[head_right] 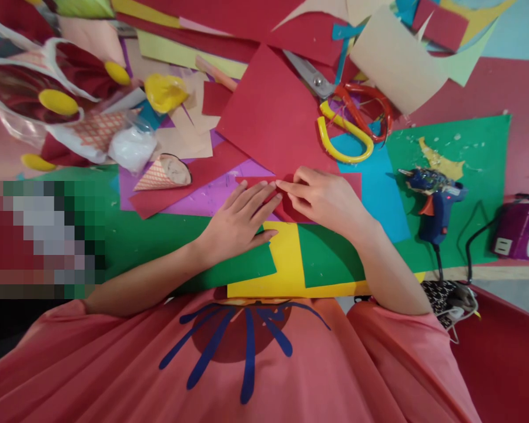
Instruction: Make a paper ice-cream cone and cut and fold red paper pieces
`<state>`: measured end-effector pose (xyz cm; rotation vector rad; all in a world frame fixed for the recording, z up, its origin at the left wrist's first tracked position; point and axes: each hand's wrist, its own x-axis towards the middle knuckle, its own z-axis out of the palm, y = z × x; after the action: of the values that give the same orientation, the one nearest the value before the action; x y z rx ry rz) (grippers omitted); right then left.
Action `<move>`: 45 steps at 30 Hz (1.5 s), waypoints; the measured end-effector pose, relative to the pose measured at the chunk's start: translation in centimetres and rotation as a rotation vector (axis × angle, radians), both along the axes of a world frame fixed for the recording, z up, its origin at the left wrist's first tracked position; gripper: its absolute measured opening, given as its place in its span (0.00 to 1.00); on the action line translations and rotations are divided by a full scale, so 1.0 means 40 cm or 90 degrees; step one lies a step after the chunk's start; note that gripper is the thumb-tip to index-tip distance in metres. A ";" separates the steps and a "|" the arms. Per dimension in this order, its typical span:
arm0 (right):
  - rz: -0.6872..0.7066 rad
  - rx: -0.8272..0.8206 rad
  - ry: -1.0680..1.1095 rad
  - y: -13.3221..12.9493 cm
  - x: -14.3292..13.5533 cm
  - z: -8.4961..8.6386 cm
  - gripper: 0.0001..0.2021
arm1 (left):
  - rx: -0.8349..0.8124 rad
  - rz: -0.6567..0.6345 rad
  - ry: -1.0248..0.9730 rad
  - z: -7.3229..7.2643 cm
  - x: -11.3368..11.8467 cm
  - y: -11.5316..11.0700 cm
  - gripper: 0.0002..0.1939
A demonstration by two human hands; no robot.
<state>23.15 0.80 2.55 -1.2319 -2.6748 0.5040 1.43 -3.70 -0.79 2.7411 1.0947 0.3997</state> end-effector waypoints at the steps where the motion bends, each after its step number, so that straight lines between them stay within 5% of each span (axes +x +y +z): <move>1: -0.001 -0.001 -0.001 0.000 0.000 0.000 0.17 | 0.007 -0.001 0.000 0.000 0.000 0.001 0.29; 29: -0.006 -0.037 0.011 0.001 0.002 0.001 0.18 | -0.066 -0.024 -0.012 0.000 0.001 0.009 0.30; 40: -0.006 -0.042 0.017 0.002 0.003 -0.001 0.17 | 0.007 -0.026 0.017 -0.001 0.003 0.009 0.31; 45: -0.076 -0.009 0.077 0.011 -0.003 -0.016 0.15 | -0.005 -0.024 0.019 -0.003 0.003 0.009 0.31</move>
<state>23.03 1.23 1.92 -1.3114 -2.4847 0.5628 1.56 -3.36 -0.90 2.7651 1.0485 0.3504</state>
